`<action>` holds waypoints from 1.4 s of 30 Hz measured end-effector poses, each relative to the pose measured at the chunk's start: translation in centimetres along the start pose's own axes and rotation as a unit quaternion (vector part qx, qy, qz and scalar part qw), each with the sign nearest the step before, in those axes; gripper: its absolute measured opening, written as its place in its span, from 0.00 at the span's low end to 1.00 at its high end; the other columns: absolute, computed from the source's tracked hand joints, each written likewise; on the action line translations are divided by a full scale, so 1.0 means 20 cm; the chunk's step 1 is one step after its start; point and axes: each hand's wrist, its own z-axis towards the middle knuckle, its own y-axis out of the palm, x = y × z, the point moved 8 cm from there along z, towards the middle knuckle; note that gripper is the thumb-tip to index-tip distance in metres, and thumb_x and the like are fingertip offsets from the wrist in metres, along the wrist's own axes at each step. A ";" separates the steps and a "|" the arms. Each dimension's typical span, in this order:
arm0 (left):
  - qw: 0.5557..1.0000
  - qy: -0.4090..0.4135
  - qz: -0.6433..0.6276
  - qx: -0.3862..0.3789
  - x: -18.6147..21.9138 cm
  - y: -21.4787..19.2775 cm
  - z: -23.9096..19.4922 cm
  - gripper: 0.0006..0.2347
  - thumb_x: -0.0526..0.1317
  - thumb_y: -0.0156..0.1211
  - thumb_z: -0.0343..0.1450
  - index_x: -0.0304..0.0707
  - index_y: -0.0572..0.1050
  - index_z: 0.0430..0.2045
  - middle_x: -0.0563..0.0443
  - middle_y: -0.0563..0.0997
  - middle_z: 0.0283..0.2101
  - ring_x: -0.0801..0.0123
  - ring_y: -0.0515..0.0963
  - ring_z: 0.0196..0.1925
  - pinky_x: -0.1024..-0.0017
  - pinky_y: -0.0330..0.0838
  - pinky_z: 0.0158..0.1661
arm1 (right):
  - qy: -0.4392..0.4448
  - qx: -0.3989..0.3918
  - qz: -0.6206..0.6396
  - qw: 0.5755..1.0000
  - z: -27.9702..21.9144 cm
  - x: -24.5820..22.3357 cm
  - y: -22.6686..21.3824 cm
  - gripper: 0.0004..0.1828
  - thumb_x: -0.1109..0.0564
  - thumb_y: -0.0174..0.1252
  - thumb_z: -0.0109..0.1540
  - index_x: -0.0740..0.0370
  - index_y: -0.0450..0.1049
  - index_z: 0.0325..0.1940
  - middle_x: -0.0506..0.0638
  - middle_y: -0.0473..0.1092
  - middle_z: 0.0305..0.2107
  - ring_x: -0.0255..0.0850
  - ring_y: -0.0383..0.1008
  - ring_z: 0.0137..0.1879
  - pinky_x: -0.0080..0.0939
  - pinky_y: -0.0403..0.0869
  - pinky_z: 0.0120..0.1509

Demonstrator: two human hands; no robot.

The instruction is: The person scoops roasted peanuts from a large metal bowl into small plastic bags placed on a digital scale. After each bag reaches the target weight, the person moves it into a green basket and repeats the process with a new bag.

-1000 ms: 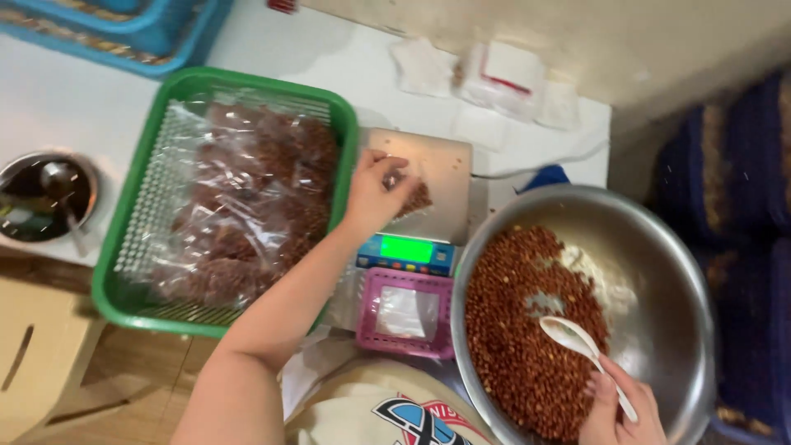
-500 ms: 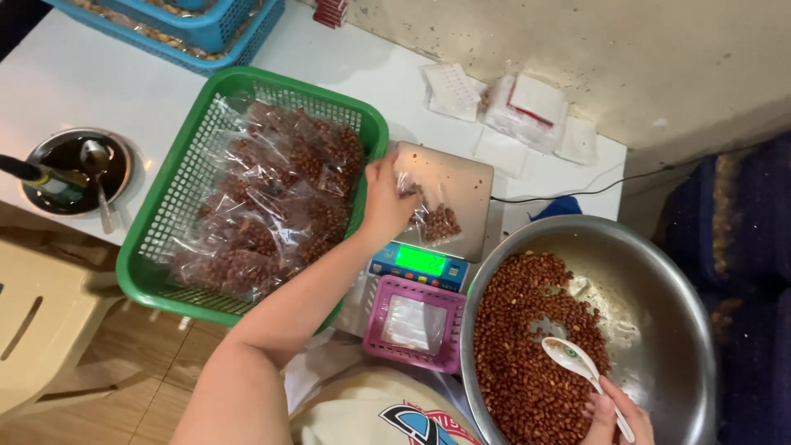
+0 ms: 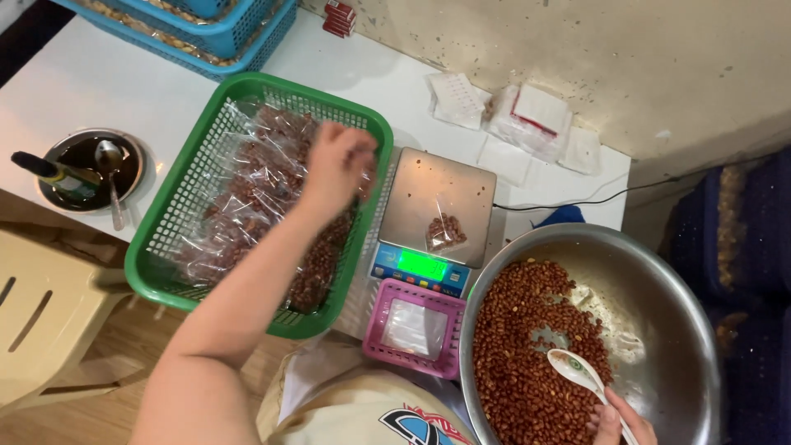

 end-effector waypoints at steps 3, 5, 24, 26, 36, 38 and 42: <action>0.996 -0.004 0.083 0.018 -0.33 -0.07 0.04 0.08 0.25 0.55 0.71 0.39 0.80 0.31 0.40 0.70 0.51 0.43 0.71 0.54 0.53 0.73 0.57 | -0.036 0.031 0.004 0.999 -0.01 -0.07 0.00 0.22 0.51 0.51 0.73 0.71 0.79 0.62 0.67 0.76 0.35 0.51 0.77 0.37 0.44 0.77 0.48; 0.988 -0.075 0.135 -0.015 -0.63 -0.04 0.04 0.11 0.25 0.49 0.71 0.34 0.81 0.34 0.34 0.66 0.54 0.34 0.70 0.57 0.48 0.71 0.58 | -0.047 0.031 -0.004 0.998 0.02 -0.10 0.01 0.21 0.51 0.51 0.74 0.70 0.79 0.61 0.65 0.76 0.34 0.49 0.78 0.36 0.42 0.77 0.48; 0.962 0.188 0.121 -0.160 0.12 0.50 -0.73 0.07 0.37 0.56 0.71 0.38 0.79 0.39 0.41 0.82 0.38 0.47 0.79 0.40 0.51 0.69 0.39 | -0.028 -0.156 -0.135 0.978 0.13 0.15 0.30 0.17 0.47 0.49 0.68 0.50 0.83 0.48 0.45 0.78 0.37 0.41 0.78 0.46 0.41 0.72 0.57; 0.943 0.184 0.067 -0.269 0.04 0.74 -0.97 0.10 0.32 0.52 0.70 0.36 0.80 0.41 0.38 0.84 0.42 0.46 0.82 0.41 0.52 0.73 0.41 | 0.002 -0.155 -0.089 0.984 0.22 0.21 0.28 0.20 0.44 0.45 0.71 0.49 0.83 0.45 0.45 0.75 0.24 0.39 0.75 0.35 0.41 0.73 0.50; 0.872 0.185 0.372 -0.261 -0.29 0.99 -1.15 0.11 0.45 0.64 0.66 0.49 0.75 0.40 0.52 0.71 0.42 0.56 0.72 0.48 0.60 0.68 0.43 | -0.005 -0.135 0.038 0.990 0.34 -0.02 0.32 0.13 0.59 0.53 0.69 0.61 0.83 0.49 0.64 0.79 0.36 0.56 0.82 0.43 0.54 0.81 0.47; 0.875 0.204 0.366 -0.244 -0.25 0.96 -1.14 0.10 0.44 0.67 0.65 0.48 0.76 0.35 0.51 0.71 0.40 0.55 0.73 0.47 0.58 0.66 0.42 | -0.057 -0.073 0.004 0.996 0.49 0.08 0.23 0.14 0.58 0.50 0.71 0.60 0.83 0.48 0.64 0.78 0.36 0.61 0.80 0.45 0.61 0.78 0.49; 0.861 0.213 0.343 -0.309 -0.32 1.02 -1.18 0.08 0.50 0.64 0.64 0.58 0.76 0.32 0.58 0.74 0.36 0.59 0.75 0.44 0.60 0.67 0.42 | -0.031 -0.034 0.008 0.999 0.58 0.17 0.19 0.12 0.57 0.49 0.73 0.58 0.79 0.53 0.59 0.76 0.40 0.56 0.77 0.50 0.56 0.74 0.59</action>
